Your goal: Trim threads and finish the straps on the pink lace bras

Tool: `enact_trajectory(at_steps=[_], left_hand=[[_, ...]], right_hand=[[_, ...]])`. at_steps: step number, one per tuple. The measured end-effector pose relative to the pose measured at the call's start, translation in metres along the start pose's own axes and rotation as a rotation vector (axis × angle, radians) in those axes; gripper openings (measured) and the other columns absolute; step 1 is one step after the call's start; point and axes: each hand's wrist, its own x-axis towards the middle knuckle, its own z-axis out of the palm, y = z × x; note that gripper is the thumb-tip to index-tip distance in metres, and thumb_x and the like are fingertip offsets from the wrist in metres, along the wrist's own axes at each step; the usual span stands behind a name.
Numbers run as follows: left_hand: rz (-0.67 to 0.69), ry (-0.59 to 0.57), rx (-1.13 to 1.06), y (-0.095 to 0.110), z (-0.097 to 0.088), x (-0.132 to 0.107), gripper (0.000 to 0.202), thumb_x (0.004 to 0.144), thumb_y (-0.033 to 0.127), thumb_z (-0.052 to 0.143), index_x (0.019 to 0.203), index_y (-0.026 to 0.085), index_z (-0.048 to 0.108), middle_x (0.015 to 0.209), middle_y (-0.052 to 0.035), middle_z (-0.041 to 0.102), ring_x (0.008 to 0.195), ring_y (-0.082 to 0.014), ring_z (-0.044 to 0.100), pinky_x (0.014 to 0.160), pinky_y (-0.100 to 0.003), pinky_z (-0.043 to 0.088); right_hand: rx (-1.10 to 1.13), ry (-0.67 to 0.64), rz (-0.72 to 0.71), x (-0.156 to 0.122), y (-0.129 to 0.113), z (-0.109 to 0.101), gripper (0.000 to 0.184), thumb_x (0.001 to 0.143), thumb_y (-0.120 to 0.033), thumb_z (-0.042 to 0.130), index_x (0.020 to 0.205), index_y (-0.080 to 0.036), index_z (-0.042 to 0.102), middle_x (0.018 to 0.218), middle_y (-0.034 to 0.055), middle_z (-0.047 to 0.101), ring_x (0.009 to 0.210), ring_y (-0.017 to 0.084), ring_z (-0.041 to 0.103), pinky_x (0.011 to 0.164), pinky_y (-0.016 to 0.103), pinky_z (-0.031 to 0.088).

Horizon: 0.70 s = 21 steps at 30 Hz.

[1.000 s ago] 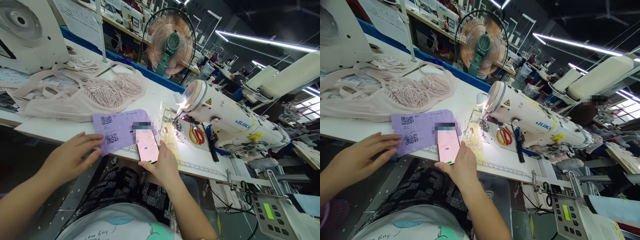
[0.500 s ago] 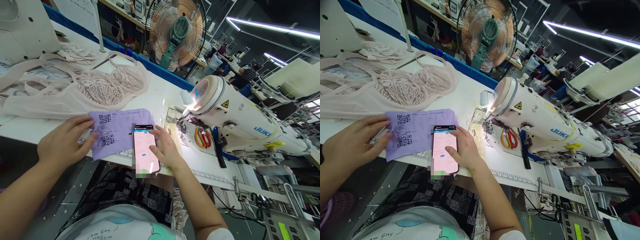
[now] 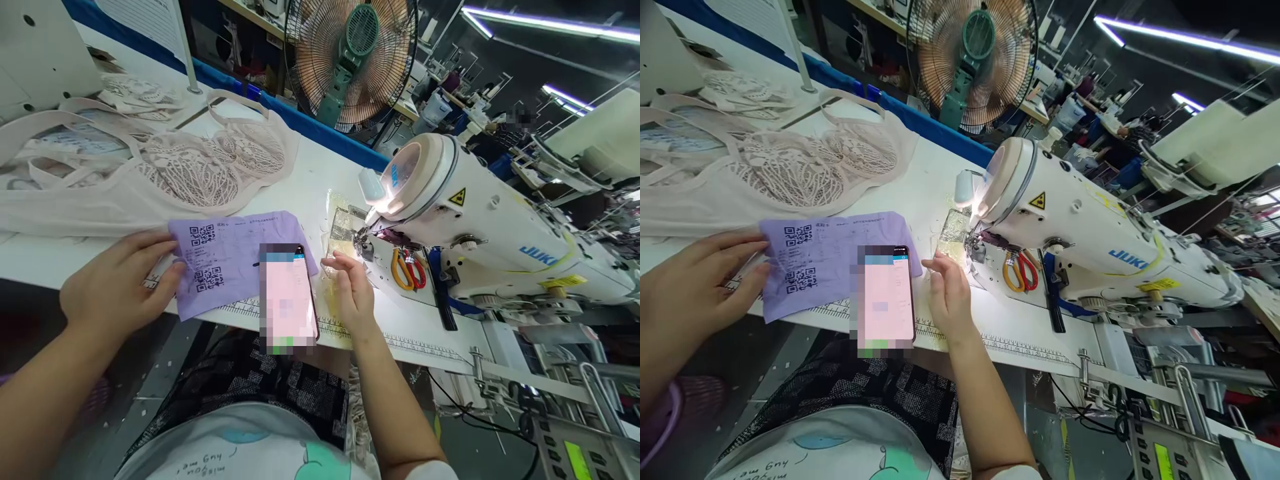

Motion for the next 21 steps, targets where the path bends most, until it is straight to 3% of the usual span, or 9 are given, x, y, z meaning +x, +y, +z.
enact_trajectory(at_steps=[4, 11, 16, 21], left_hand=[[0.017, 0.037, -0.016, 0.001, 0.001, 0.0, 0.047, 0.084, 0.043, 0.034, 0.092, 0.01, 0.066, 0.103, -0.0101, 0.065, 0.095, -0.0245, 0.061, 0.055, -0.032, 0.042], [-0.013, 0.162, -0.036, 0.004, 0.003, -0.003, 0.032, 0.081, 0.035, 0.043, 0.084, 0.013, 0.067, 0.091, -0.0088, 0.069, 0.085, -0.0232, 0.064, 0.047, -0.029, 0.038], [0.022, 0.177, -0.042, 0.0, 0.006, -0.004, 0.026, 0.079, 0.032, 0.046, 0.082, 0.016, 0.066, 0.089, -0.0076, 0.069, 0.082, -0.0223, 0.064, 0.048, -0.029, 0.038], [0.019, 0.188, -0.046, 0.0, 0.005, -0.004, 0.027, 0.079, 0.031, 0.046, 0.083, 0.014, 0.067, 0.088, -0.0082, 0.069, 0.081, -0.0232, 0.064, 0.048, -0.029, 0.038]], right_hand=[[-0.006, 0.042, 0.109, -0.013, -0.003, -0.004, 0.023, 0.091, -0.022, 0.034, 0.109, -0.019, 0.048, 0.098, 0.0061, 0.065, 0.102, 0.017, 0.056, 0.09, 0.039, 0.045], [-0.074, -0.12, -0.073, -0.019, -0.004, 0.001, 0.026, 0.087, -0.015, 0.038, 0.112, -0.019, 0.045, 0.107, 0.0088, 0.059, 0.11, 0.02, 0.048, 0.094, 0.042, 0.042], [-0.126, -0.24, -0.075, -0.017, -0.005, 0.004, 0.032, 0.085, -0.014, 0.039, 0.116, -0.016, 0.044, 0.112, 0.0112, 0.055, 0.112, 0.022, 0.045, 0.095, 0.042, 0.041], [-0.118, -0.237, -0.052, -0.017, -0.005, 0.004, 0.033, 0.084, -0.013, 0.038, 0.116, -0.017, 0.044, 0.113, 0.0112, 0.054, 0.108, 0.021, 0.047, 0.093, 0.041, 0.043]])
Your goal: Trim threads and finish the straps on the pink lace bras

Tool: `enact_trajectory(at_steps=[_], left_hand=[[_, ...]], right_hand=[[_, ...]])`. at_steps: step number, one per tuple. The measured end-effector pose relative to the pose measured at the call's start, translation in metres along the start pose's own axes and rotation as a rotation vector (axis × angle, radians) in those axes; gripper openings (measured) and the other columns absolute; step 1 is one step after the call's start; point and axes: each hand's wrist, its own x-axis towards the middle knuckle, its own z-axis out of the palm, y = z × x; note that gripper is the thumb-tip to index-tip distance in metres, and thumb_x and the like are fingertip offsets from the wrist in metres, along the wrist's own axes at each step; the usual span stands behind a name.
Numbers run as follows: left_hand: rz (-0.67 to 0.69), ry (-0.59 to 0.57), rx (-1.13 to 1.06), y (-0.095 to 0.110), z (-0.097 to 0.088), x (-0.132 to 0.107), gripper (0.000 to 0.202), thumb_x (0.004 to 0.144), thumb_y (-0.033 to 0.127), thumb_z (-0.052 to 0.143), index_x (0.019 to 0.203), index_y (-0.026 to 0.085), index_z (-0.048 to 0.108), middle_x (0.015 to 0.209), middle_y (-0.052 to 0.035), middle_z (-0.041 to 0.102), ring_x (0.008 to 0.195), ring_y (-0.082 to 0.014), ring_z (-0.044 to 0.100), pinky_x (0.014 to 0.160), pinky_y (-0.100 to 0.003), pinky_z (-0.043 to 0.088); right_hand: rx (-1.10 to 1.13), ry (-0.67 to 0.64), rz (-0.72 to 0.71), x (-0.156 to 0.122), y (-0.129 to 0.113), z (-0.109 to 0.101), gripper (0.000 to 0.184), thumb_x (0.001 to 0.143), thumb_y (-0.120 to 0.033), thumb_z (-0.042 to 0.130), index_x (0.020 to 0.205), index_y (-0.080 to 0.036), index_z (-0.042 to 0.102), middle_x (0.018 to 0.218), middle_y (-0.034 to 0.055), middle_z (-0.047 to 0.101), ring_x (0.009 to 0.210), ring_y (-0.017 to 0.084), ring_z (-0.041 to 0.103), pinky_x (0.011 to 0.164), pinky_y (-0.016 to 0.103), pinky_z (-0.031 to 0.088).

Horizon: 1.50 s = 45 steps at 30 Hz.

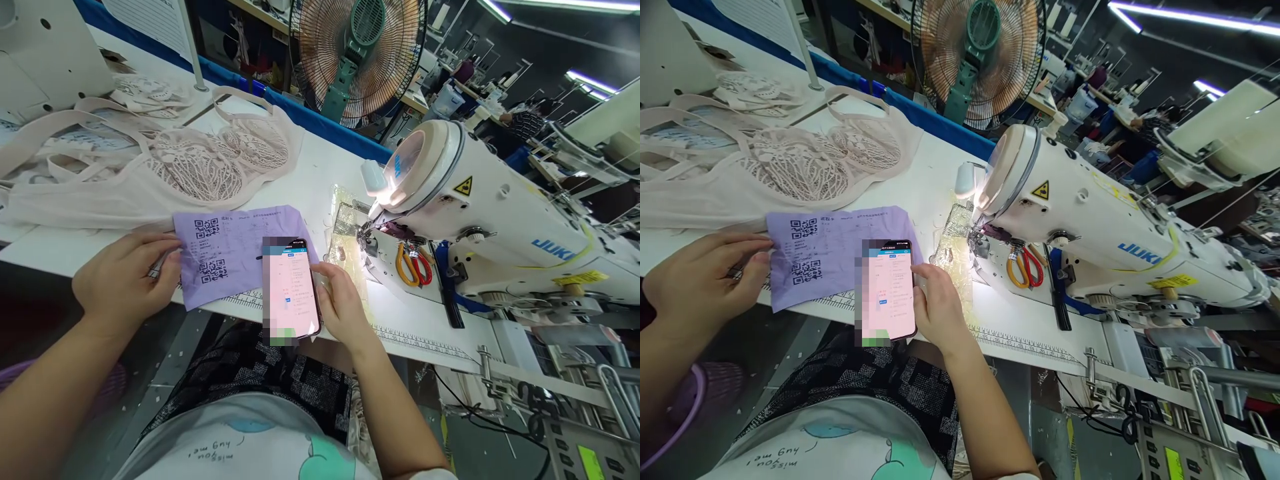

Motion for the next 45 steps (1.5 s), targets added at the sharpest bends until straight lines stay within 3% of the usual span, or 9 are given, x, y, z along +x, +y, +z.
enact_trajectory(at_steps=[8, 11, 15, 21, 39, 43, 45], left_hand=[[-0.054, -0.03, -0.009, 0.002, 0.0, 0.0, 0.031, 0.08, 0.034, 0.042, 0.083, 0.016, 0.067, 0.09, -0.008, 0.069, 0.087, -0.0247, 0.064, 0.048, -0.03, 0.038], [-0.087, -0.052, 0.004, 0.004, -0.002, 0.002, 0.032, 0.081, 0.034, 0.041, 0.084, 0.015, 0.067, 0.091, -0.0085, 0.069, 0.089, -0.0251, 0.064, 0.048, -0.031, 0.037], [-0.092, -0.09, 0.009, 0.006, -0.003, 0.003, 0.034, 0.081, 0.034, 0.04, 0.084, 0.014, 0.067, 0.091, -0.01, 0.069, 0.088, -0.0258, 0.064, 0.049, -0.032, 0.038], [-0.039, -0.029, 0.006, -0.001, 0.002, -0.001, 0.027, 0.079, 0.031, 0.044, 0.082, 0.017, 0.067, 0.088, -0.0059, 0.069, 0.082, -0.0221, 0.064, 0.05, -0.03, 0.039], [-0.005, -0.033, 0.041, 0.002, 0.0, 0.001, 0.024, 0.079, 0.027, 0.046, 0.08, 0.015, 0.067, 0.088, -0.0072, 0.07, 0.081, -0.0226, 0.065, 0.048, -0.029, 0.04], [0.018, 0.004, 0.023, 0.004, 0.0, 0.002, 0.025, 0.078, 0.027, 0.048, 0.077, 0.012, 0.068, 0.084, -0.0086, 0.07, 0.077, -0.0232, 0.065, 0.047, -0.029, 0.04], [0.011, -0.002, 0.004, 0.005, 0.0, 0.002, 0.026, 0.078, 0.027, 0.047, 0.076, 0.012, 0.068, 0.084, -0.0097, 0.07, 0.078, -0.0244, 0.065, 0.049, -0.03, 0.041]], right_hand=[[-0.025, -0.016, -0.047, 0.002, 0.0, 0.001, 0.032, 0.083, -0.011, 0.037, 0.112, -0.018, 0.048, 0.108, 0.0098, 0.057, 0.114, 0.021, 0.045, 0.094, 0.041, 0.043], [0.018, 0.086, -0.033, 0.0, 0.001, 0.0, 0.03, 0.084, -0.011, 0.037, 0.111, -0.018, 0.048, 0.108, 0.0093, 0.058, 0.112, 0.02, 0.047, 0.094, 0.041, 0.043], [0.135, 0.269, 0.099, -0.005, 0.003, -0.005, 0.028, 0.087, -0.014, 0.036, 0.114, -0.02, 0.043, 0.105, 0.0077, 0.061, 0.105, 0.017, 0.054, 0.09, 0.039, 0.045], [0.206, 0.349, 0.164, -0.007, 0.006, -0.006, 0.023, 0.088, -0.017, 0.036, 0.11, -0.018, 0.044, 0.098, 0.0062, 0.063, 0.099, 0.016, 0.058, 0.091, 0.039, 0.044], [0.141, 0.353, 0.167, -0.005, 0.008, -0.007, 0.019, 0.087, -0.016, 0.035, 0.101, -0.018, 0.047, 0.085, 0.0034, 0.065, 0.085, 0.015, 0.061, 0.079, 0.033, 0.049], [0.14, 0.25, 0.12, -0.009, 0.005, -0.008, 0.018, 0.087, -0.016, 0.037, 0.096, -0.019, 0.051, 0.08, 0.0025, 0.066, 0.079, 0.015, 0.061, 0.073, 0.032, 0.05], [0.11, 0.17, 0.042, -0.013, 0.001, -0.01, 0.019, 0.086, -0.015, 0.037, 0.096, -0.02, 0.053, 0.085, 0.0035, 0.065, 0.085, 0.016, 0.06, 0.076, 0.034, 0.05]])
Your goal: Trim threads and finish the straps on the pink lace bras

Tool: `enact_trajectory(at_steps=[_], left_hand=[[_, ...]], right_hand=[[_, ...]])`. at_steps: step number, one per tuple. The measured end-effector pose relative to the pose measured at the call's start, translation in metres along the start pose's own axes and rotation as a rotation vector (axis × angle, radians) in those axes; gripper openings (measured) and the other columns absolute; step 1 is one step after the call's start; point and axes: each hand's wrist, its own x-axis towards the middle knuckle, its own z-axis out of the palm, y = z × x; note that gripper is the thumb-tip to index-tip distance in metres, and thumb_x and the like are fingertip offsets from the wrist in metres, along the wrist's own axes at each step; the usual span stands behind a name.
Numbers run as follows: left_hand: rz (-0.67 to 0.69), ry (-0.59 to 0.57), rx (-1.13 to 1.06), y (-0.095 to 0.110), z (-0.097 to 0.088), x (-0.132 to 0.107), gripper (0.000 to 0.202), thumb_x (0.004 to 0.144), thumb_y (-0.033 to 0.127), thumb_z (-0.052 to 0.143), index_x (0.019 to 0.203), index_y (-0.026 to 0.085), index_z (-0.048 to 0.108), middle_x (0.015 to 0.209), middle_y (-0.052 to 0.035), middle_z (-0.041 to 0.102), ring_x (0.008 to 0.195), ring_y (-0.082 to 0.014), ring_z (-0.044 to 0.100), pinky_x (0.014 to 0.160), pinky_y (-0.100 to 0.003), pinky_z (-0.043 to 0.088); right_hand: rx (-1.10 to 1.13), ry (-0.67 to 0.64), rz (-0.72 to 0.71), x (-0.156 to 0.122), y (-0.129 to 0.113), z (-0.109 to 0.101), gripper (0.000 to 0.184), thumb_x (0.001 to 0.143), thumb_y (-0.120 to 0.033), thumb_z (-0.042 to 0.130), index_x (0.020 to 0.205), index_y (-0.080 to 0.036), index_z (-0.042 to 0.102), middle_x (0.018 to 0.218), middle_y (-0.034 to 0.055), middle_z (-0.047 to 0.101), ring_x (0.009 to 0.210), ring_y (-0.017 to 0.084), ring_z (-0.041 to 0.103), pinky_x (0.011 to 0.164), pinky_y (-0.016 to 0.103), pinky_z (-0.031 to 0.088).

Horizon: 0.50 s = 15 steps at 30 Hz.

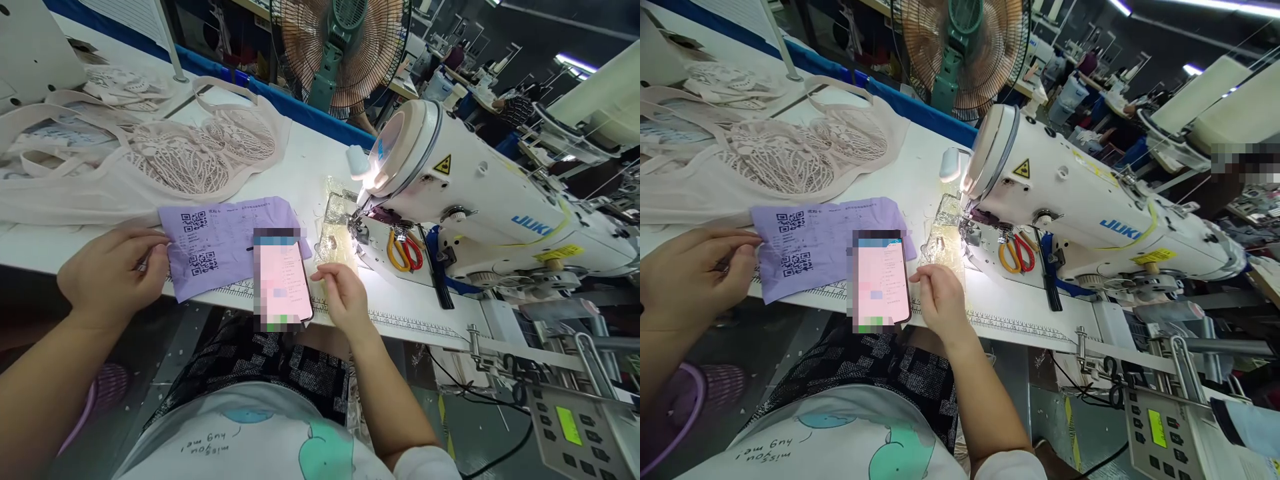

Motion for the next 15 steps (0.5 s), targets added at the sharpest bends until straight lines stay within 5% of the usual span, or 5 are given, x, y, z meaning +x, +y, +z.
enact_trajectory(at_steps=[4, 15], left_hand=[[-0.044, -0.043, -0.008, 0.002, -0.002, 0.0, 0.026, 0.079, 0.028, 0.045, 0.078, 0.014, 0.067, 0.085, -0.0093, 0.069, 0.081, -0.0252, 0.064, 0.053, -0.032, 0.042], [-0.019, -0.034, -0.008, -0.004, 0.003, -0.002, 0.025, 0.078, 0.027, 0.046, 0.079, 0.013, 0.067, 0.085, -0.0103, 0.07, 0.081, -0.025, 0.065, 0.051, -0.032, 0.042]], right_hand=[[-0.068, -0.081, -0.121, -0.007, -0.007, -0.004, 0.024, 0.085, -0.013, 0.039, 0.1, -0.021, 0.055, 0.095, 0.0054, 0.064, 0.105, 0.019, 0.053, 0.088, 0.039, 0.047], [-0.064, -0.108, -0.107, -0.017, -0.007, -0.003, 0.027, 0.085, -0.011, 0.04, 0.105, -0.021, 0.054, 0.098, 0.0055, 0.064, 0.109, 0.02, 0.051, 0.091, 0.04, 0.046]])
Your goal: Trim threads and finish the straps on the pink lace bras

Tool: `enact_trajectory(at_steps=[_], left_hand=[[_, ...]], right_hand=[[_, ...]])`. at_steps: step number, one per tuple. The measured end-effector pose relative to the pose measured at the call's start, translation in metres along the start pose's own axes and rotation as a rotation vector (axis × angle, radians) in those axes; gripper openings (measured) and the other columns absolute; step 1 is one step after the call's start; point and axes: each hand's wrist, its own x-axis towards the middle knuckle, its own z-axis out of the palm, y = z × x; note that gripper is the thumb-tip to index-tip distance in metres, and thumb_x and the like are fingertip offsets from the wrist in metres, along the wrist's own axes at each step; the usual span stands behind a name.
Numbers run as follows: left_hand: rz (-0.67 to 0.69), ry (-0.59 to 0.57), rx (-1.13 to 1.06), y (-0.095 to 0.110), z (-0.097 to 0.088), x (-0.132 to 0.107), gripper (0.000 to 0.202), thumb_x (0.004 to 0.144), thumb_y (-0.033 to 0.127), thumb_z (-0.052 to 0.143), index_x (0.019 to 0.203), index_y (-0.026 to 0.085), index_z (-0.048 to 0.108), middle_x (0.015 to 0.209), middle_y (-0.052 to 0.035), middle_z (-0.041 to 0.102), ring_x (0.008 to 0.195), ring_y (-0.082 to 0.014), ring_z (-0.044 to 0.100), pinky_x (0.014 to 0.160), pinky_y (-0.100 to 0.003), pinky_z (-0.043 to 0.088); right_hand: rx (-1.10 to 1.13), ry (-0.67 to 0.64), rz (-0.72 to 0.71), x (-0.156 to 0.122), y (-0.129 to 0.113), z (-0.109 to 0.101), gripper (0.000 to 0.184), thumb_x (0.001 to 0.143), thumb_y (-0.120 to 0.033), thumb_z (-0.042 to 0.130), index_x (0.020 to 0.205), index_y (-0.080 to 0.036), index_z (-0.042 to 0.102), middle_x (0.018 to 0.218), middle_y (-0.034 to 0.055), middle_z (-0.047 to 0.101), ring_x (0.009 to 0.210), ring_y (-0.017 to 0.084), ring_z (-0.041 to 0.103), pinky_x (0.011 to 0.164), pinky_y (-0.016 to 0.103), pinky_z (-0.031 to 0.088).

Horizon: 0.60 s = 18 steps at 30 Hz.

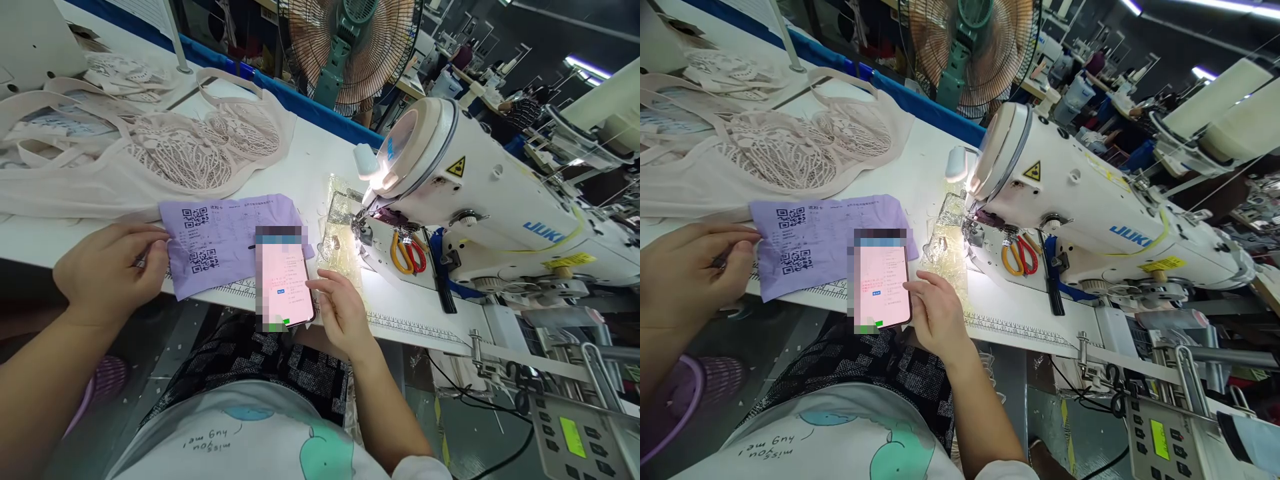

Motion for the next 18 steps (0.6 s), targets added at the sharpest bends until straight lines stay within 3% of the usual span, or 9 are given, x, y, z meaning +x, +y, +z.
enact_trajectory(at_steps=[4, 9, 13, 18], left_hand=[[0.003, 0.003, 0.014, 0.0022, -0.0021, 0.001, 0.025, 0.078, 0.026, 0.046, 0.079, 0.012, 0.067, 0.085, -0.0106, 0.07, 0.078, -0.0252, 0.065, 0.048, -0.032, 0.041], [-0.054, -0.007, -0.013, 0.0048, -0.0032, 0.0011, 0.022, 0.077, 0.028, 0.047, 0.075, 0.016, 0.066, 0.084, -0.0071, 0.069, 0.08, -0.0235, 0.064, 0.05, -0.031, 0.041], [-0.098, -0.034, -0.002, 0.0057, -0.0033, 0.002, 0.024, 0.075, 0.033, 0.043, 0.074, 0.022, 0.064, 0.083, -0.0018, 0.069, 0.083, -0.0223, 0.064, 0.051, -0.031, 0.04], [-0.07, -0.063, 0.015, 0.0063, -0.0037, 0.0034, 0.033, 0.078, 0.036, 0.039, 0.072, 0.016, 0.065, 0.081, -0.008, 0.069, 0.083, -0.0255, 0.065, 0.05, -0.032, 0.041]], right_hand=[[0.124, 0.133, 0.121, -0.0048, 0.0011, 0.0, 0.025, 0.087, -0.014, 0.038, 0.105, -0.022, 0.053, 0.095, 0.0052, 0.064, 0.102, 0.019, 0.054, 0.089, 0.04, 0.046], [0.161, 0.157, 0.223, -0.0073, 0.0027, 0.0002, 0.022, 0.088, -0.019, 0.037, 0.104, -0.021, 0.053, 0.09, 0.0051, 0.065, 0.091, 0.018, 0.059, 0.083, 0.039, 0.048], [0.135, 0.164, 0.208, -0.0077, 0.0022, 0.0005, 0.02, 0.088, -0.018, 0.038, 0.1, -0.021, 0.054, 0.086, 0.0042, 0.065, 0.088, 0.018, 0.059, 0.079, 0.037, 0.049], [0.073, 0.18, 0.128, -0.0091, 0.0011, 0.0011, 0.021, 0.086, -0.013, 0.039, 0.099, -0.021, 0.054, 0.085, 0.0036, 0.065, 0.088, 0.017, 0.058, 0.08, 0.036, 0.049]])
